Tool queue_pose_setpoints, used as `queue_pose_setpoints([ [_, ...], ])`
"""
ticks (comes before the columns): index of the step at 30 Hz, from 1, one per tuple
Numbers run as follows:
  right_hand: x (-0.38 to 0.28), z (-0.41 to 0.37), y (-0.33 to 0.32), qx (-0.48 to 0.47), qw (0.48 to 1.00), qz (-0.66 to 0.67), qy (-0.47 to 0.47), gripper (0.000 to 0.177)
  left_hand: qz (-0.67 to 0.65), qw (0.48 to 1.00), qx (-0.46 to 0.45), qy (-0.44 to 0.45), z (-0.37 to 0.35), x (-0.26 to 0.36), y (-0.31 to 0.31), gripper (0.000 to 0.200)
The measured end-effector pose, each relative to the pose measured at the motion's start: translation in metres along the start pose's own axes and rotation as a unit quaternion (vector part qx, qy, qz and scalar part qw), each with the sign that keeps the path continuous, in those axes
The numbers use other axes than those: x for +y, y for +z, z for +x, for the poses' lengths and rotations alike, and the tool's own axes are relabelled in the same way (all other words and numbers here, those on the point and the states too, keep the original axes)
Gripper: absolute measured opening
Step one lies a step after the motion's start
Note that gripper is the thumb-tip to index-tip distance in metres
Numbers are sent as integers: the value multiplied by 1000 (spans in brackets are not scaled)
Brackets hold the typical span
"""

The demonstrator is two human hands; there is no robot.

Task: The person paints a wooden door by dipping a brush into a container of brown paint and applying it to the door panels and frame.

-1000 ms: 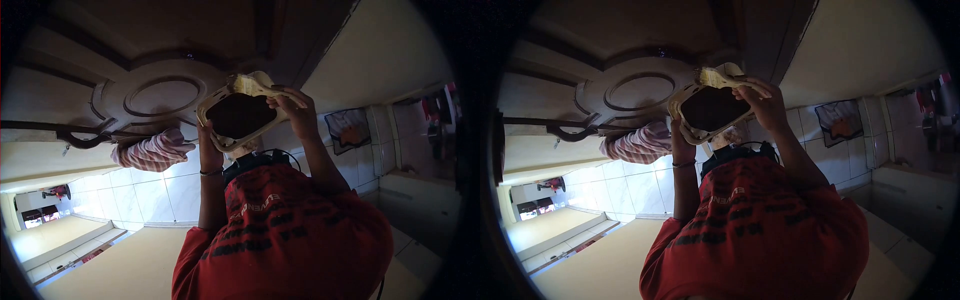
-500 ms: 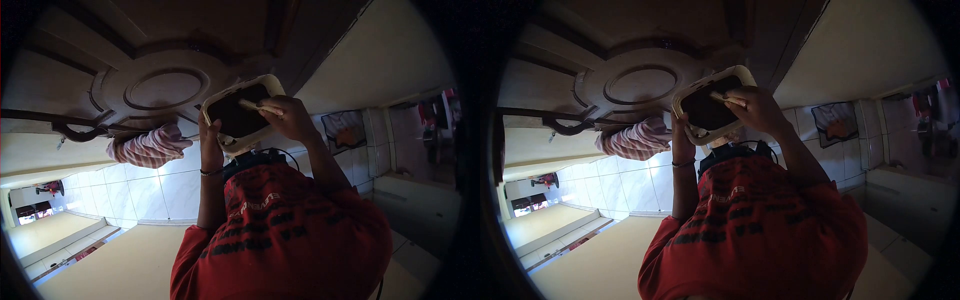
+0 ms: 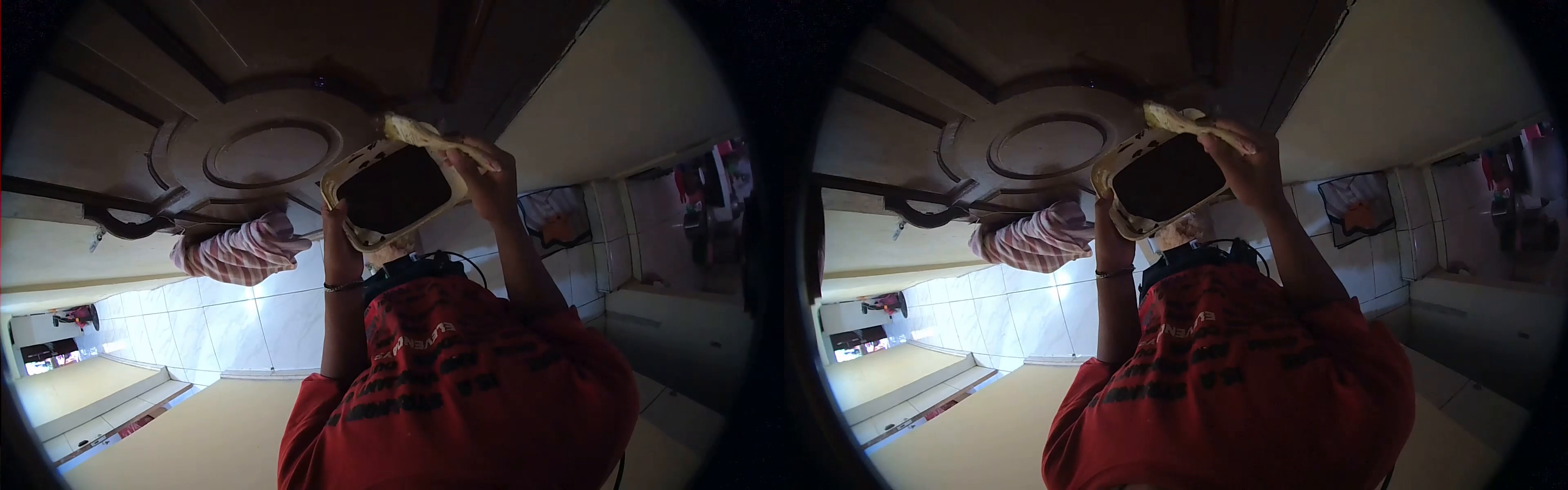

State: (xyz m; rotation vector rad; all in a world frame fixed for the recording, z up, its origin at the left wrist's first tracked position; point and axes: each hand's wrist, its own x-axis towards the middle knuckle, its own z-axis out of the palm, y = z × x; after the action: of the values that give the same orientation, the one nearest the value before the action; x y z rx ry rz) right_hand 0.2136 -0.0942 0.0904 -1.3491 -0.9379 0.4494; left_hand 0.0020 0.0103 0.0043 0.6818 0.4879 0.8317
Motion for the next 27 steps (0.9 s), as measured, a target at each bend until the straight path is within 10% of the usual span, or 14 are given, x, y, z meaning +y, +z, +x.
queue_pose_setpoints([
  [10,21,32,-3,-23,991,-12,-128,22,-42,999,2,-4,4,2,0,47],
  [12,7,30,-13,-70,964,-211,-143,24,-38,999,-3,-3,2,3,0,47],
  [27,12,23,2,16,983,-67,-172,24,3,1000,-1,-8,-6,-3,-9,45],
])
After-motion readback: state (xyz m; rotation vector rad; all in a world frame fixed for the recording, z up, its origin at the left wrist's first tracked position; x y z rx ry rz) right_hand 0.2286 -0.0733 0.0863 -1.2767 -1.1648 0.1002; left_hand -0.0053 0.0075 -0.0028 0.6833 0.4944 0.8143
